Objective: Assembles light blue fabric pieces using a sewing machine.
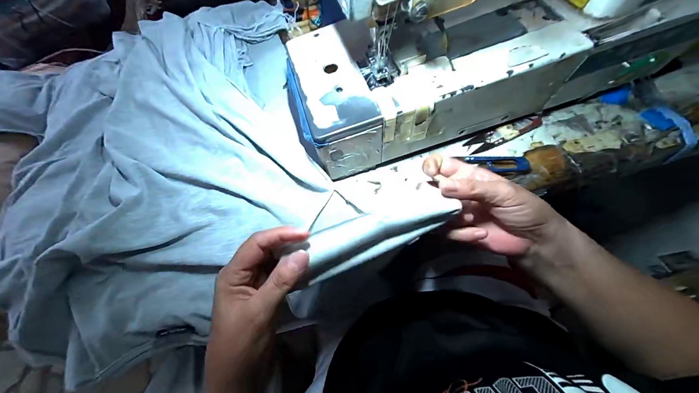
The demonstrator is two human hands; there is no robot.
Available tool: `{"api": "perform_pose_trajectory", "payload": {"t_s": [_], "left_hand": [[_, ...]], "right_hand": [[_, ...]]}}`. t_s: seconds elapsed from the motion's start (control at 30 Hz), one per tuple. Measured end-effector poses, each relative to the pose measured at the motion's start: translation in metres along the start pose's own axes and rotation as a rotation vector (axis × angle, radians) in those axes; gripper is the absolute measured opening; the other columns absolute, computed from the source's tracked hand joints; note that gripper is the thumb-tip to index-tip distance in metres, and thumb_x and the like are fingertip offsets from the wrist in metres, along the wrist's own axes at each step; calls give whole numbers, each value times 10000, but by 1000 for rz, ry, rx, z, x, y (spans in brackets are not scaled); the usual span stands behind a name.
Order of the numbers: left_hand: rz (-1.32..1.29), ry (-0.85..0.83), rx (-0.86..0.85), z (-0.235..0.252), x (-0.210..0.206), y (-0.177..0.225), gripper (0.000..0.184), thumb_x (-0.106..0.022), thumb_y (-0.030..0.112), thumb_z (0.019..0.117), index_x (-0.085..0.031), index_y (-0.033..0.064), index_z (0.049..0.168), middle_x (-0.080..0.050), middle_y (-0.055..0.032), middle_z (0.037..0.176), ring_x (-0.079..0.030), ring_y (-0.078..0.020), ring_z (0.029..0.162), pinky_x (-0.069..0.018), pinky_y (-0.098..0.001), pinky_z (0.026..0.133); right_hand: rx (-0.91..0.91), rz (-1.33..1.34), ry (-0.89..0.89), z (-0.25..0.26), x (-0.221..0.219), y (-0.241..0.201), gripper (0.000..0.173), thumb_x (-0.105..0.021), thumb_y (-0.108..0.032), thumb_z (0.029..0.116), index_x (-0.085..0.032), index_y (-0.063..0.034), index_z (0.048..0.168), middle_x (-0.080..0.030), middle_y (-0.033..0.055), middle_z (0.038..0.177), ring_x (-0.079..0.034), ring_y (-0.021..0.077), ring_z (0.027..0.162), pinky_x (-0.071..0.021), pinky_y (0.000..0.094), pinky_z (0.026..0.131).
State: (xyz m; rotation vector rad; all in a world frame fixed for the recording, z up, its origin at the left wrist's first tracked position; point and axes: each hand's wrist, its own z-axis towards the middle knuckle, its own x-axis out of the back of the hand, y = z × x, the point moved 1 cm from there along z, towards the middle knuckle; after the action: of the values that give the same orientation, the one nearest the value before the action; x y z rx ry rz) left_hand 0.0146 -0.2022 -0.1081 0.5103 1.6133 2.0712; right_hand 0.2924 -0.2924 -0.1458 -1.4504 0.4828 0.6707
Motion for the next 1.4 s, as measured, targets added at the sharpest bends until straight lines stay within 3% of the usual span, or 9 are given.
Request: {"api": "perform_pose_trajectory", "payload": {"t_s": [0.17,0.4,0.57,0.73,0.83,1.1,1.2,1.3,1.4], "left_hand": [[437,93,-263,-4,-6,6,203,-729,165,914,-784,181,1109,-571,94,903,-549,20,789,-471,-100,685],[70,188,-234,30,-36,1,147,-577,127,1031,-711,187,1034,-699,111,1034,-674,0,941,-580,-189,811],[601,5,-513,129,-54,50,118,-609,83,1000,-694,17,1048,-656,49,960,-595,74,842,-490,-84,763],[1046,-210,-369,244,-75,1,246,-642,223,978,-722,10,1071,-714,-157,989,-677,-236,954,-508,-476,869],[1131,-229,-265,256,-92,6,295,-656,82,949,-656,-148,1133,-671,-325,1132,-638,-380,1105,-443,-489,1009],[1068,-180,-169,257,-92,8,327,-664,109,955,-649,-110,1197,-662,-275,1197,-606,-301,1170,-419,-436,1052],[1114,-194,-177,267,-89,5,397,-684,185,953,-641,-87,1239,-652,-297,1233,-602,-416,1217,-420,-594,1048],[1197,-180,-270,256,-77,12,356,-629,239,977,-671,-29,1208,-672,-258,1218,-631,-435,1188,-461,-658,983],[972,-138,-560,198,-66,21,218,-569,75,938,-740,16,1061,-698,-156,1134,-624,-304,1146,-473,-478,1008]], "right_hand": [[334,-603,26,-2,-14,-1,288,-756,-3,837,-761,-119,1101,-697,-25,1024,-669,32,861,-595,181,727],[901,-1451,356,-14,-23,3,178,-655,-160,961,-808,-81,1009,-672,47,922,-606,99,929,-493,244,844],[560,-905,345,4,-23,-24,237,-573,-72,968,-676,-82,756,-627,-65,700,-605,-39,683,-513,126,638],[165,-262,362,52,5,-26,404,-393,-63,1047,-688,-47,772,-719,24,681,-706,86,621,-608,236,632],[214,-301,311,66,6,-23,396,-393,-56,1059,-687,-30,795,-738,15,716,-713,66,646,-610,222,651],[246,-376,318,68,6,-21,388,-408,-95,1074,-684,-31,809,-745,20,731,-713,68,637,-606,221,627],[274,-509,342,62,6,-19,388,-427,-186,1102,-704,-16,889,-746,21,761,-698,70,627,-595,227,601],[546,-863,421,39,7,-14,377,-514,-239,1077,-753,-43,860,-740,-20,768,-676,24,631,-590,197,607],[898,-1256,566,22,12,-20,213,-677,-234,983,-787,-54,949,-728,28,932,-647,-4,770,-548,145,700]]}}
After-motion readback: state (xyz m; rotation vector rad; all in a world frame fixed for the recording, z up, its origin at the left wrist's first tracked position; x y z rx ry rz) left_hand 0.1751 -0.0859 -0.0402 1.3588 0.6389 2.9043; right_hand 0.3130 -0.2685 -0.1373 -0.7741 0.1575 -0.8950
